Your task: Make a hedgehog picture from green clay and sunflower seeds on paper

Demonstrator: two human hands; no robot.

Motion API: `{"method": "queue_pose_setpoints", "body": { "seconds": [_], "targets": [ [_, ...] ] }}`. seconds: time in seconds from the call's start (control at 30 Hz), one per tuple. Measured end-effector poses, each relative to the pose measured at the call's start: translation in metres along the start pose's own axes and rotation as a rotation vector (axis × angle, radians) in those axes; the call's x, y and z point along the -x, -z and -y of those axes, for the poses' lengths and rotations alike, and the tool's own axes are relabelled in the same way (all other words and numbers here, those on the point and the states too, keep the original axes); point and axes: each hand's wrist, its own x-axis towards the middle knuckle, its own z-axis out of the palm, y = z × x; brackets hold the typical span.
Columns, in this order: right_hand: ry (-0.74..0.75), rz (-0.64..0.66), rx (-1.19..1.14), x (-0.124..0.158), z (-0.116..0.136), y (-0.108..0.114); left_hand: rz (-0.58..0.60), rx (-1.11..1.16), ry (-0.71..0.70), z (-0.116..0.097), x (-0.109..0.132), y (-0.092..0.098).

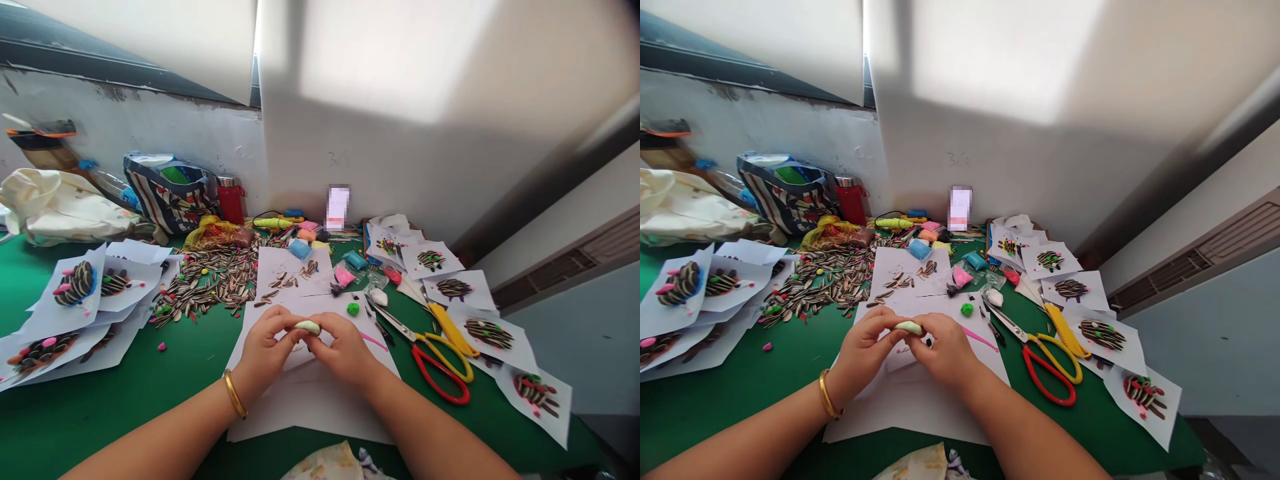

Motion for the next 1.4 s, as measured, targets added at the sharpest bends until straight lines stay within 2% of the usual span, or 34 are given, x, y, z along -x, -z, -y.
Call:
{"method": "queue_pose_setpoints", "body": {
  "seconds": [0.1,0.2,0.3,0.4,0.53,0.73,0.8,0.97,1.1,1.23,1.3,1.4],
  "targets": [
    [-0.024,-0.03,-0.048,0.0004,-0.0008,0.0,-0.023,0.098,0.017,0.0002,-0.0018,-0.0004],
    [-0.047,-0.073,-0.068,-0.0005,-0.0043,0.001,0.042,0.156,0.062,-0.0004,-0.0006,-0.0018],
    [-0.005,-0.086,-0.076,-0.0025,-0.0052,0.0024,0.05,0.133,0.11,-0.0007,0.0018,-0.0028],
    [0.002,-0.066,-0.056,-0.0032,-0.0029,0.0018,0.057,0.076,0.099,-0.0009,0.0013,-0.0014],
    [-0.076,-0.023,-0.038,-0.002,-0.0006,-0.0008,0.087,0.028,0.081,-0.0019,-0.003,0.0015],
    [-0.206,-0.041,-0.23,-0.0025,-0.0027,-0.0006,0.09,0.146,0.213,-0.0022,-0.0037,-0.001],
    [-0.221,-0.036,-0.219,-0.0033,-0.0032,-0.0007,0.059,0.149,0.229,-0.0016,-0.0028,-0.0019],
    [-0.18,0.003,-0.15,-0.0029,-0.0042,-0.0023,0.074,0.067,0.197,0.0013,-0.0045,0.0001],
    [-0.162,-0.008,-0.193,-0.0014,-0.0062,-0.001,0.059,0.17,0.27,0.002,-0.0058,-0.0003],
    [-0.148,-0.025,-0.119,-0.0025,-0.0067,0.0019,0.045,0.266,0.313,0.0013,-0.0031,-0.004],
    [-0.142,-0.039,-0.074,-0.0034,-0.0059,0.0021,0.016,0.239,0.283,0.0016,-0.0024,-0.0045],
    [-0.085,-0.035,0.022,-0.0031,-0.0059,0.0003,0.047,0.114,0.224,0.0031,-0.0038,-0.0032]
  ]
}}
